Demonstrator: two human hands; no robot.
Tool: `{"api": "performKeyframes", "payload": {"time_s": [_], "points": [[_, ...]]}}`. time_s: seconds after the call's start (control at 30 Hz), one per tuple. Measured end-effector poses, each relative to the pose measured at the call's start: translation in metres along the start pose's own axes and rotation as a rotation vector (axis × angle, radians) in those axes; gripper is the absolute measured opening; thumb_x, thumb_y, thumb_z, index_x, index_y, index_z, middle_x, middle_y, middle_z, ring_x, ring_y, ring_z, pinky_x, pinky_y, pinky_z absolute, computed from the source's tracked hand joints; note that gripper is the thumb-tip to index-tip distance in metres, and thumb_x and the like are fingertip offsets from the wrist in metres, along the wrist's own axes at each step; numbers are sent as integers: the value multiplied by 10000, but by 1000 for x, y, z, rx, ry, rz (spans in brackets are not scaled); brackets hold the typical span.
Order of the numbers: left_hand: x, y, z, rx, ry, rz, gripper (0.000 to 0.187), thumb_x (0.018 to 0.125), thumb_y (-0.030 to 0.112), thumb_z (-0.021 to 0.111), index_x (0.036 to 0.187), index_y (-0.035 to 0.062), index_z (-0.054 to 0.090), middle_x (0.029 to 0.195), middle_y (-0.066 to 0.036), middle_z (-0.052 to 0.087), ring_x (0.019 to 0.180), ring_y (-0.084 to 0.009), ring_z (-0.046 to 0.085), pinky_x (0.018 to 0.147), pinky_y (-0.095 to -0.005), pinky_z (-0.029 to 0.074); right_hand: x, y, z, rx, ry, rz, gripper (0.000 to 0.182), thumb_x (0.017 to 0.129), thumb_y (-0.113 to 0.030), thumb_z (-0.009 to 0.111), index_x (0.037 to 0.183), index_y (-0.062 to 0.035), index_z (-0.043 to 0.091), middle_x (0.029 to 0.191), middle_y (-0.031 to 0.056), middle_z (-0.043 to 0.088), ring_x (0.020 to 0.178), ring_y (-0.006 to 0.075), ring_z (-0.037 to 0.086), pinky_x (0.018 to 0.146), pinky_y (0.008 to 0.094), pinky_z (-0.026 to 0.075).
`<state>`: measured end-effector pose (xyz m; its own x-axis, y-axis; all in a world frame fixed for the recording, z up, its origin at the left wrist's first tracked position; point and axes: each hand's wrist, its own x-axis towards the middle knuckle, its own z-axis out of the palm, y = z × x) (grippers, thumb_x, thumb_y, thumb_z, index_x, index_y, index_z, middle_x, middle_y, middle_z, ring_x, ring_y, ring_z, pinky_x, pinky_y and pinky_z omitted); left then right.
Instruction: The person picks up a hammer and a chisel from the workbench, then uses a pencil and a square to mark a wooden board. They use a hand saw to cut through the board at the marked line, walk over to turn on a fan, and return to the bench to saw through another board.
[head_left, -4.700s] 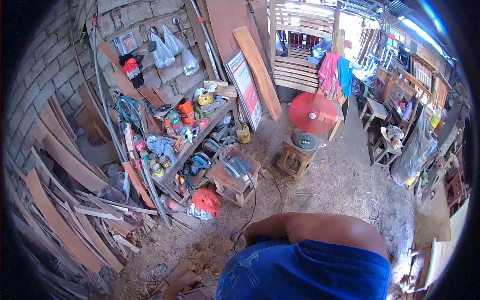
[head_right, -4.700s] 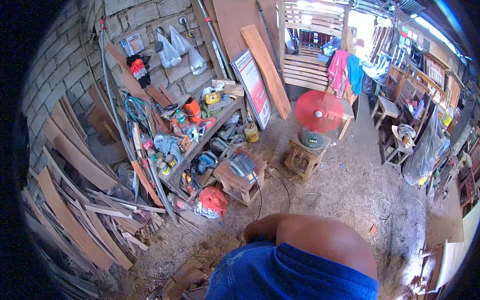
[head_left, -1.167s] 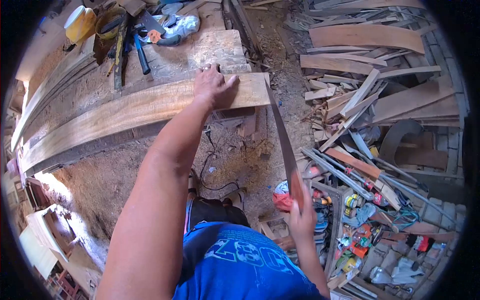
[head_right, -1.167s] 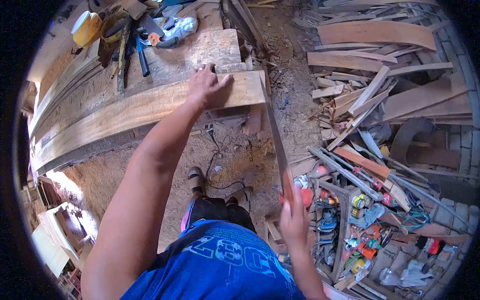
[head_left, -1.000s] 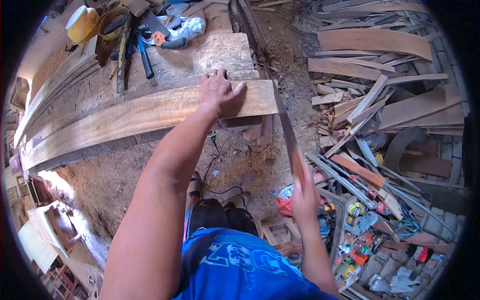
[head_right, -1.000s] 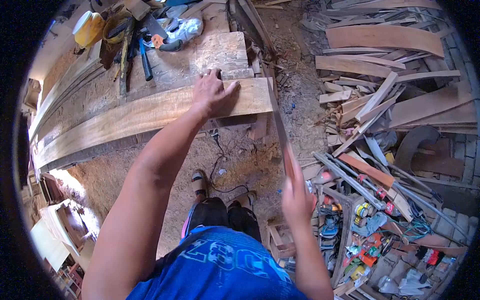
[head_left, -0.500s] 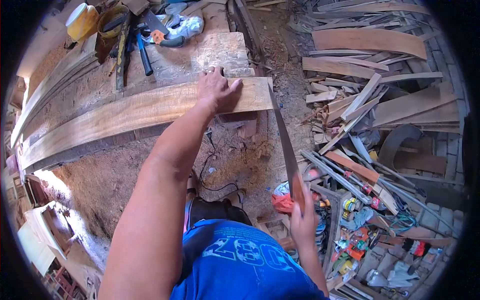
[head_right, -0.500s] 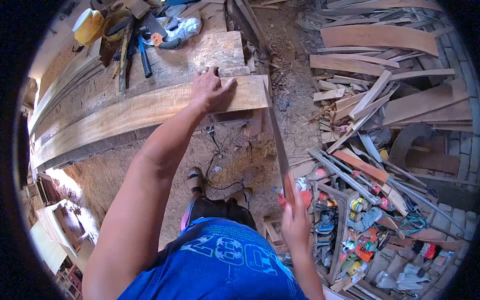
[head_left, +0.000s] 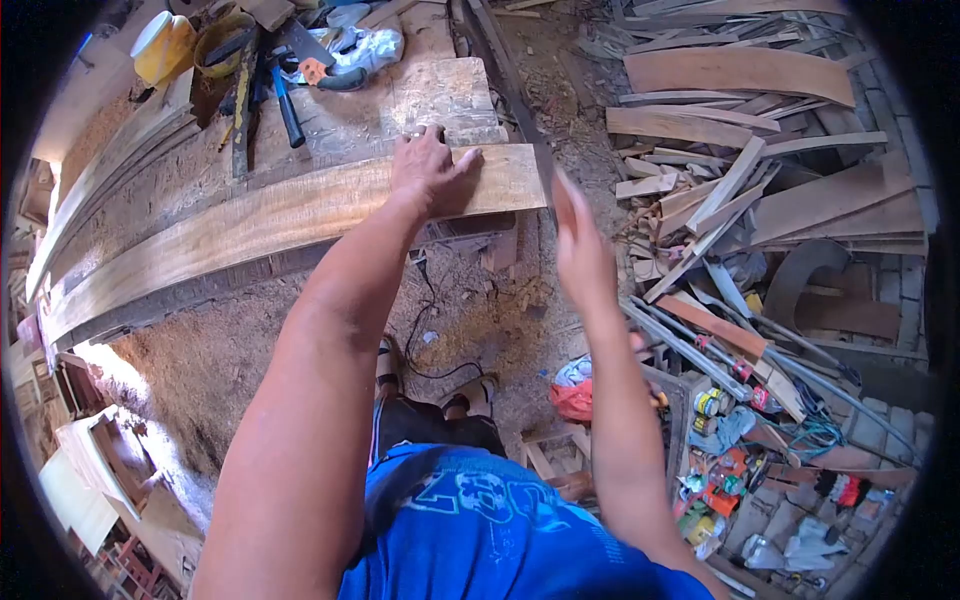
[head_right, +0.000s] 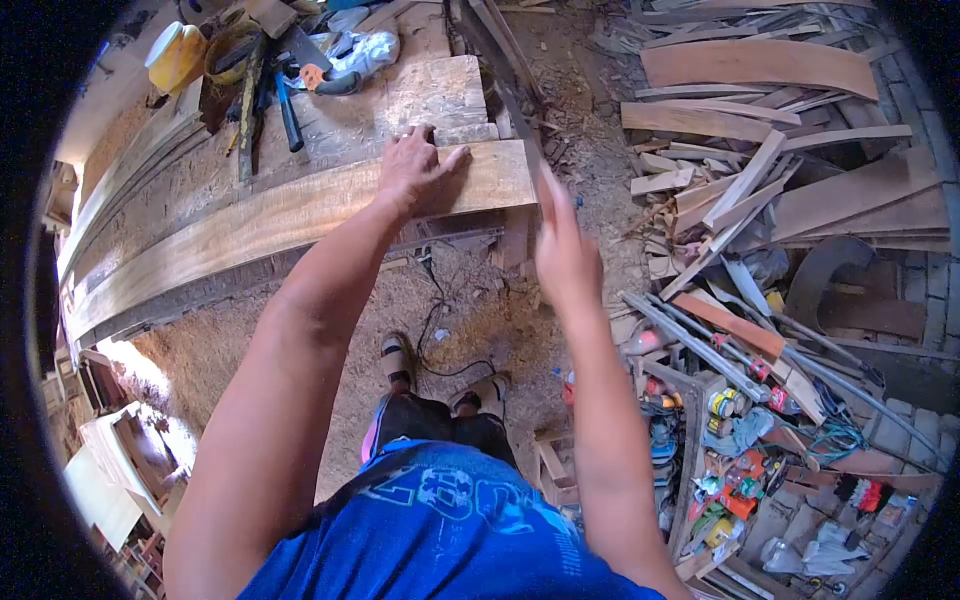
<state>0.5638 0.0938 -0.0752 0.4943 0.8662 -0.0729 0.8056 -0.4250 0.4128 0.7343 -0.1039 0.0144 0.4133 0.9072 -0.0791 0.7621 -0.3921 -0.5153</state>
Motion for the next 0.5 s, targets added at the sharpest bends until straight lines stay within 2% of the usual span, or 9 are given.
{"api": "performKeyframes", "payload": {"time_s": [0.03, 0.07, 0.13, 0.2, 0.23, 0.3, 0.37, 0.43, 0.5], "points": [[-2, 1, 1, -8, -9, 2, 733, 975, 619, 470, 968, -51, 768, 1298, -202, 599, 1246, -323, 527, 1068, -421, 339, -51, 8, -8, 87, 46, -35, 630, 1009, -101, 488, 1567, -353, 338, 1282, 277, 641, 1149, 475, 629, 900, 524, 525], [-2, -1, 2, -8, -2, 9, 735, 975, 622, 469, 967, -49, 770, 1297, -203, 597, 1244, -320, 525, 1068, -419, 336, -99, 9, -22, 119, 68, -107, 619, 1000, -55, 495, 1572, -251, 364, 1395, 247, 593, 1216, 438, 621, 957, 483, 519], [2, -3, 5, -8, -1, 6, 737, 974, 625, 468, 966, -47, 771, 1295, -203, 595, 1241, -317, 523, 1068, -417, 332, -191, 13, -56, 81, -70, 136, 581, 980, 17, 507, 1546, -57, 393, 1499, 225, 524, 1409, 339, 503, 1152, 412, 390], [2, 1, -2, 5, -9, 7, 721, 979, 608, 469, 971, -47, 769, 1299, -211, 588, 1242, -311, 515, 1073, -412, 319, -233, 9, -76, 146, -106, 272, 555, 996, -2, 492, 1542, -40, 396, 1522, 232, 497, 1427, 325, 482, 1163, 409, 372], [2, -1, -1, 11, -16, -2, 721, 979, 608, 469, 971, -47, 769, 1299, -211, 588, 1242, -311, 515, 1073, -412, 319, -211, 9, -67, 152, -118, 272, 555, 996, -2, 492, 1542, -40, 396, 1522, 232, 497, 1427, 325, 482, 1163, 409, 372], [4, -2, 2, 36, 28, 43, 701, 985, 588, 471, 981, -48, 767, 1297, -220, 583, 1241, -313, 508, 1078, -409, 309, -120, 3, -35, 188, 1, -42, 547, 987, -9, 481, 1529, -58, 423, 1487, 200, 544, 1349, 351, 560, 1110, 418, 441], [3, -3, 11, 21, 29, 23, 678, 989, 565, 478, 1002, -51, 760, 1288, -224, 583, 1237, -321, 507, 1075, -417, 314, -18, 19, 24, 139, 162, -149, 618, 981, -20, 475, 1565, -203, 382, 1432, 203, 584, 1244, 426, 611, 1013, 456, 502], [7, -14, 26, 60, 199, 90, 737, 980, 669, 418, 977, 34, 794, 1190, -158, 619, 1129, -283, 582, 978, -429, 354, 63, 7, 38, 96, 120, -74, 620, 983, -115, 513, 1547, -332, 378, 1140, 254, 699, 1042, 478, 671, 857, 524, 536], [-4, -1, 14, 96, 145, 76, 740, 976, 671, 423, 974, 30, 794, 1206, -165, 620, 1144, -285, 583, 980, -428, 357, 101, 5, 39, 19, 93, -110, 612, 978, -136, 529, 1537, -338, 383, 1095, 274, 697, 1020, 482, 672, 807, 553, 529]]}}
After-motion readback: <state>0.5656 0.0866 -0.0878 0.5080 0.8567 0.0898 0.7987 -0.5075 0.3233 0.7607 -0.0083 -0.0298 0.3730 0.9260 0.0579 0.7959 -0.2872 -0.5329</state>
